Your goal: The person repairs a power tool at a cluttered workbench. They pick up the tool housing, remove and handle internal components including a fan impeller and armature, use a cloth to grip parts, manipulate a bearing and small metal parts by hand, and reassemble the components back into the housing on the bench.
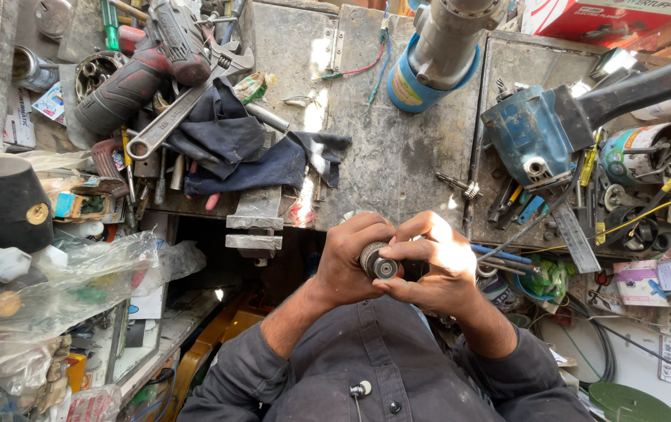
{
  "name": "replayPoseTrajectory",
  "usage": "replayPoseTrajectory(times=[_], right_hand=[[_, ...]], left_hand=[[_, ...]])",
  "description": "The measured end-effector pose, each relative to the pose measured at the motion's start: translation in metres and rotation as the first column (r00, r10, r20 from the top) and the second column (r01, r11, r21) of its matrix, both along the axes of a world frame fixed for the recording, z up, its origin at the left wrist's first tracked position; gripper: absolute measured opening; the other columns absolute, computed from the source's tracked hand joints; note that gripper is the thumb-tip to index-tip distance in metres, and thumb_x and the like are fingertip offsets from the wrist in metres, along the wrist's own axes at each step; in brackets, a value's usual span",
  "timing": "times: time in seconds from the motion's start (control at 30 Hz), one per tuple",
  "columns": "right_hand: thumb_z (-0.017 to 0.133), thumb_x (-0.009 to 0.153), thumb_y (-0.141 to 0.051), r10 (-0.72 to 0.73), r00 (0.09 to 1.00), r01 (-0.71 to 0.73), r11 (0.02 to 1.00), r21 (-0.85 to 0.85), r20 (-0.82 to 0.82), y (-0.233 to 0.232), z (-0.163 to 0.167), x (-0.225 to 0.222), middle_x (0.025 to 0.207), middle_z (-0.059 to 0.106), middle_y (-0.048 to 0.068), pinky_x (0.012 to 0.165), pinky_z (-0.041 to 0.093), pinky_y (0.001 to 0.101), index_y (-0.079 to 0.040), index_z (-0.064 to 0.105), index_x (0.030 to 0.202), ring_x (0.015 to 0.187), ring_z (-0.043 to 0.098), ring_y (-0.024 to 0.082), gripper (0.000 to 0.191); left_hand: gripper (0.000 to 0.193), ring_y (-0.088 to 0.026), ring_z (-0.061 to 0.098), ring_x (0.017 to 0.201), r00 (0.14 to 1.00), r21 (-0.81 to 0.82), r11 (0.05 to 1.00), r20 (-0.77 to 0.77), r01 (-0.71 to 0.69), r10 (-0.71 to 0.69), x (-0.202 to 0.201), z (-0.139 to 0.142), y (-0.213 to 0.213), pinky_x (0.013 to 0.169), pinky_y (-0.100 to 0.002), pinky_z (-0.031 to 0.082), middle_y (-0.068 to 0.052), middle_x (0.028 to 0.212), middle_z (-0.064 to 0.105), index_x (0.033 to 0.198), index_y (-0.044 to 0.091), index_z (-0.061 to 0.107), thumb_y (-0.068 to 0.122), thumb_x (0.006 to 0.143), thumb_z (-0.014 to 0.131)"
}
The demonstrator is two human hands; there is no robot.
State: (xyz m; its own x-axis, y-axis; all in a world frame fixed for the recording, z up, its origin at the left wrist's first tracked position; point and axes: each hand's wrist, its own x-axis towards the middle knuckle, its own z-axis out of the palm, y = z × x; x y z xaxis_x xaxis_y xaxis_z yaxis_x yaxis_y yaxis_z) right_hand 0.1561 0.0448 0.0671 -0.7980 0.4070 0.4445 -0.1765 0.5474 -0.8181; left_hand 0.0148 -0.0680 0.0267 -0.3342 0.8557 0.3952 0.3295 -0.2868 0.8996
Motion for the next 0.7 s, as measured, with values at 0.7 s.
replayPoseTrajectory(times=[0.7], right_hand=[[0.094,0.068,-0.018,-0.024,1.0,0.024,0.999,0.028,-0.003,-0.0036,-0.0012,0.0049,0.095,0.067,0.007,0.073,0.056,0.0288,-0.009,0.075,0.106,0.085,0.068,0.017,0.043]], left_hand=[[0.035,-0.023,0.071,0.089,1.0,-0.002,1.0,-0.004,-0.007,0.007,0.0062,-0.0017,-0.0026,0.076,-0.035,0.058,-0.009,0.097,0.069,0.101,0.005,0.066,0.016,0.073,0.085]])
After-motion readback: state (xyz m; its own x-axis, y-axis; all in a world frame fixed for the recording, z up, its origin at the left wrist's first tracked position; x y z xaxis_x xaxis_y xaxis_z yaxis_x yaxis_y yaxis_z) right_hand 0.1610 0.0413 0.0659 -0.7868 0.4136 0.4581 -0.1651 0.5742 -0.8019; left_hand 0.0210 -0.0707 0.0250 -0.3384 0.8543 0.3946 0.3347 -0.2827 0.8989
